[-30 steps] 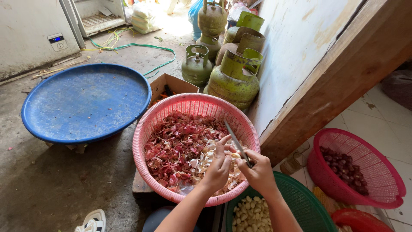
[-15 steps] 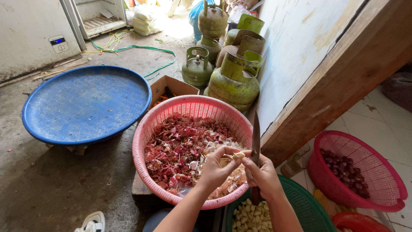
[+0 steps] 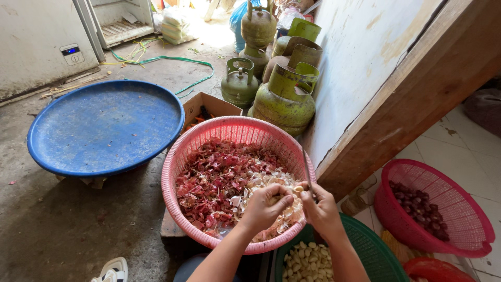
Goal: The person sits on the floor and peels garlic cloves one by one using a small knife. Peeled cloves are placed into a green basket, while skins are discarded into a pink basket. The process continues consistently throughout the clip.
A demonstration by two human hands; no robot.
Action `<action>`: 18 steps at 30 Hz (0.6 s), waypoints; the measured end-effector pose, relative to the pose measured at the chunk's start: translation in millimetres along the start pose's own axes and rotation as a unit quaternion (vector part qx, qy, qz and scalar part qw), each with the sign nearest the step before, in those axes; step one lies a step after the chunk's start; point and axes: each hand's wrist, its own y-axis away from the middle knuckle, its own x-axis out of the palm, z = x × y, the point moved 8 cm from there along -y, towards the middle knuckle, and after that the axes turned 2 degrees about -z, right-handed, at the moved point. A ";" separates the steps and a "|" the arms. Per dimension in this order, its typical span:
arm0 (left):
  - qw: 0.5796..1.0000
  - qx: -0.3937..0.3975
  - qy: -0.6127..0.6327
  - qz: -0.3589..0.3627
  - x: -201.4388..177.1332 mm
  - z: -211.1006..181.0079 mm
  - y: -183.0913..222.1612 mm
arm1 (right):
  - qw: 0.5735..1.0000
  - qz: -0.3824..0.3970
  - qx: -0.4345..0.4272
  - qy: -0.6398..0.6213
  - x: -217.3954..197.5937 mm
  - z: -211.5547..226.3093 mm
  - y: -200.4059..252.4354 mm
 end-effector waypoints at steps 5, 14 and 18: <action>0.995 -0.075 0.046 -0.035 -3.8 3.1 0.1 | 0.994 0.043 0.033 -0.100 1.2 2.3 3.4; 0.985 -0.112 0.130 -0.032 3.3 -6.8 4.3 | 0.995 0.033 -0.092 0.036 18.5 37.1 13.2; 0.986 -0.091 0.130 -0.060 -5.7 -2.1 0.9 | 0.978 0.045 -0.189 0.072 15.8 48.1 19.6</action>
